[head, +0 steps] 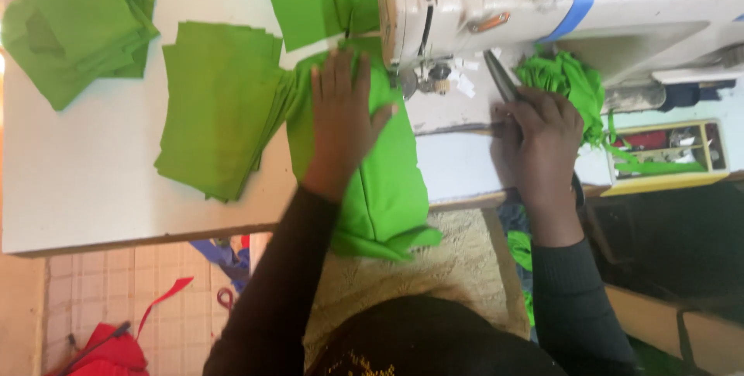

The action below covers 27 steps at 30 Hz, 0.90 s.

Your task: Trimming threads and aligning small green fabric pieces at a sewing workstation

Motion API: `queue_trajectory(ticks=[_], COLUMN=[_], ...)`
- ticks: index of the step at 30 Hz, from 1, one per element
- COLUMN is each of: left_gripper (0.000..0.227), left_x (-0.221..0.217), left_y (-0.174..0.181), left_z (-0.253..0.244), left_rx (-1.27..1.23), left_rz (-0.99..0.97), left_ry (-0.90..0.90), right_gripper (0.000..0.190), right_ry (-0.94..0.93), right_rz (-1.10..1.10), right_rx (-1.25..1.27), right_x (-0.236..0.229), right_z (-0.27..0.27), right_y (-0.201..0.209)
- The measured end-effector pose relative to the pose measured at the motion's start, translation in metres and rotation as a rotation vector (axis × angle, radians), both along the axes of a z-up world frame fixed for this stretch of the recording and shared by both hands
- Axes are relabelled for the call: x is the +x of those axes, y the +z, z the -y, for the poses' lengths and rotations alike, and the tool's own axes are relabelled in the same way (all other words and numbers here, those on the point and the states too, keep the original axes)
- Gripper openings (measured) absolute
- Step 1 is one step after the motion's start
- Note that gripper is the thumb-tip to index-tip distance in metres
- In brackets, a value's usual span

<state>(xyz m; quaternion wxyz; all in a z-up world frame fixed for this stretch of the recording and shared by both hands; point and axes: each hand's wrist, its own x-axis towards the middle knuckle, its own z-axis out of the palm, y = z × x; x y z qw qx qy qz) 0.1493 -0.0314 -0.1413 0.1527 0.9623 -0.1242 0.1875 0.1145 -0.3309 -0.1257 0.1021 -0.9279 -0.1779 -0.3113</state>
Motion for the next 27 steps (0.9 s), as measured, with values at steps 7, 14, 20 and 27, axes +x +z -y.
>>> queue_trajectory(ticks=[7, 14, 20, 27], left_gripper=[0.044, 0.027, 0.027, 0.022], left_x=[-0.089, -0.082, -0.086, -0.090], left_y=[-0.009, -0.016, 0.008, 0.004], left_z=[0.021, 0.015, 0.034, 0.034], left_rx=[-0.135, -0.240, -0.322, -0.369], left_rz=[0.008, 0.103, 0.252, 0.301], left_ry=[-0.145, -0.222, -0.285, -0.253], right_gripper=[0.014, 0.013, 0.008, 0.008], right_ry=[-0.079, -0.077, 0.117, 0.253], right_rz=[-0.058, -0.110, -0.280, -0.296], right_rx=[-0.038, -0.007, 0.296, 0.384], right_x=[0.050, 0.035, -0.025, -0.050], right_z=[-0.024, -0.038, -0.058, -0.079], right_y=[-0.035, -0.034, 0.009, 0.035])
